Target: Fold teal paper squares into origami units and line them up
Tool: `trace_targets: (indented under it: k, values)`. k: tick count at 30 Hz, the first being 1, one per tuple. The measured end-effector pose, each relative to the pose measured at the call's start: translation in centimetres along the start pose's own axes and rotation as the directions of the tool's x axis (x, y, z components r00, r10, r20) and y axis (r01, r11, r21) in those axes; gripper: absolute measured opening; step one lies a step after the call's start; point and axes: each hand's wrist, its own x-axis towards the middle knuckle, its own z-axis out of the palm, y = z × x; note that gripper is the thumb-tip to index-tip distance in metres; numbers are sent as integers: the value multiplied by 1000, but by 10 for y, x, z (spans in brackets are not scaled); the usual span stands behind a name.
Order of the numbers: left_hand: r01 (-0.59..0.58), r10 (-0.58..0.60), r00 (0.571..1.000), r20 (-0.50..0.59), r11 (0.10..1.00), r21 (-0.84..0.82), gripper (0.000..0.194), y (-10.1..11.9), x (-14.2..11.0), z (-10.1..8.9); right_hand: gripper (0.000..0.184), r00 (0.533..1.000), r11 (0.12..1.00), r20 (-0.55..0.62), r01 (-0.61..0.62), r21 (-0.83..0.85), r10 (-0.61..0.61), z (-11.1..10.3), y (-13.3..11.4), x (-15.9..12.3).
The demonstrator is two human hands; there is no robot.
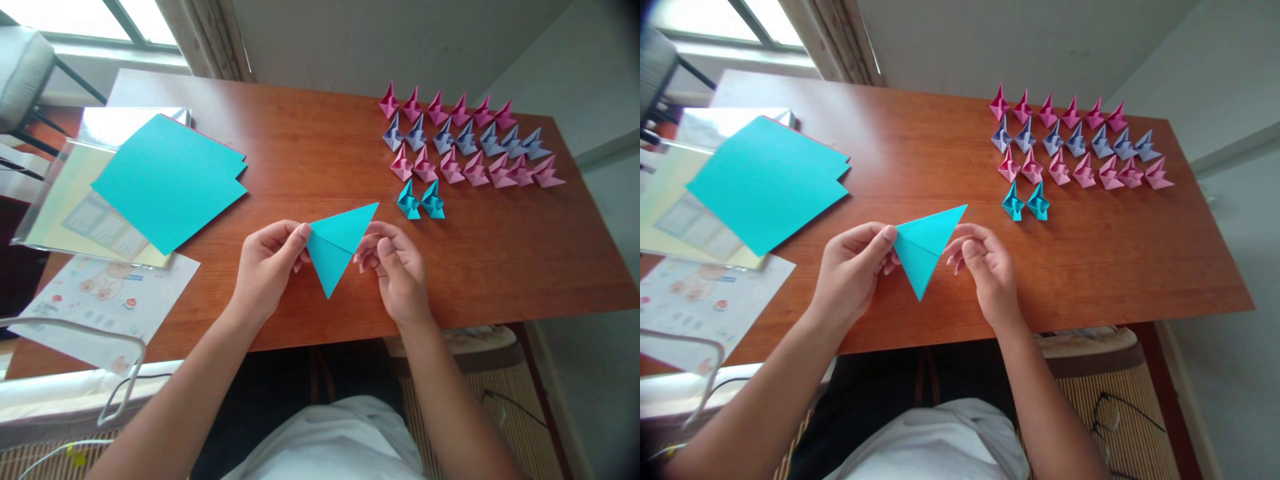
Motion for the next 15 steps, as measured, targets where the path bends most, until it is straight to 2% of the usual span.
trace_targets:
  k: [3, 8, 15]
  values:
    - [4, -5, 1000, -22, 999, -38, 28, -2, 1, 0, 31, 998, 999, 70, 13, -31, -11, 5, -1, -3]
    - [-10, 7, 999, -45, 998, -63, 22, -3, 1, 1, 22, 1000, 999, 5, 7, -44, -7, 15, -5, 2]
    - [-70, 71, 997, -17, 997, 32, 33, -6, -1, 3, 23, 998, 999, 52, 18, -32, -16, 19, -8, 7]
